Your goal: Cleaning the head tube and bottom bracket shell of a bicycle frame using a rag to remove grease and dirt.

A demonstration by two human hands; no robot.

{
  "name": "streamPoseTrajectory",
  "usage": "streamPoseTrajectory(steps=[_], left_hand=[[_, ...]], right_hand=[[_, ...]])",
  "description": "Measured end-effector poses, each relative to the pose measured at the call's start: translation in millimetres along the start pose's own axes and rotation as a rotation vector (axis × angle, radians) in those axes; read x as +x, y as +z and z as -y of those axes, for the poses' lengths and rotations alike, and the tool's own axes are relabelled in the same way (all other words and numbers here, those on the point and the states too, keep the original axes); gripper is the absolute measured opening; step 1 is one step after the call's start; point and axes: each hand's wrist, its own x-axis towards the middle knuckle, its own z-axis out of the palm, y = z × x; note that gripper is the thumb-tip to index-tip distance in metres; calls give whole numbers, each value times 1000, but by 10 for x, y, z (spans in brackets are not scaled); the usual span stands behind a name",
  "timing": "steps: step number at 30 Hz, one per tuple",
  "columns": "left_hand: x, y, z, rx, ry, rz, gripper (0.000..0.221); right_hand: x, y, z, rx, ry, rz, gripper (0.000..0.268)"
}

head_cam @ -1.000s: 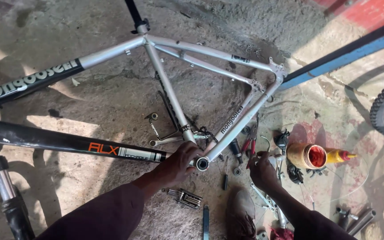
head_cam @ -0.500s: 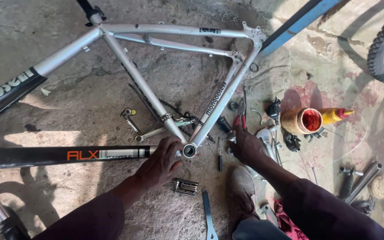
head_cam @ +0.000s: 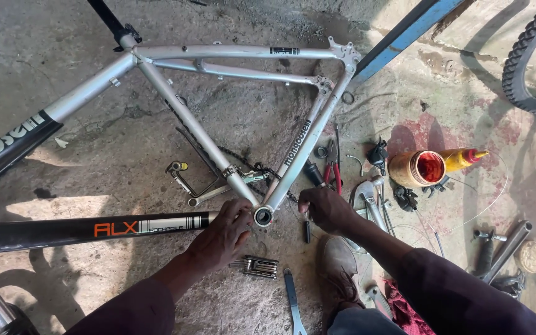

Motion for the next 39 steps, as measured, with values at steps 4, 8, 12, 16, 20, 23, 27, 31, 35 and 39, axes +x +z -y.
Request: streamPoseTrajectory(steps=[4,8,12,16,20,23,27,31,35,39], left_hand=[[19,-20,-1,10,5,1,14],[19,-11,28,22,-8,27,17],[15,-9,11,28,-20,38,18],[7,13,17,18,-32,35,17],[20,-24,-35,-43,-74,10,17],[44,-33,-114,-114,-157,-35,20],[416,-285,-715,-145,-264,-107,36],[920,-119,-1238,-295,-170,-48,51],[1158,217,-1667,-464,-88,39,52],[1010,535,-1684,-494,1,26,50]], right_hand=[[-109,-93,289,181,-150,82,14],[-142,-22,393,308,-273,82,33],[-213,-14,609,298,-312,101,41],[-100,86,336,312,-278,76,43],[-85,-101,179,267,-291,91,30],[-158,-342,26,228,-238,54,26],[-570,-858,-91,141,-118,32,25],[-1258,-1061,-561,204,51,-7,23],[-2146,-429,-1764,-309,388,-5,20],[-2639,-9,-1684,-362,713,-6,53]])
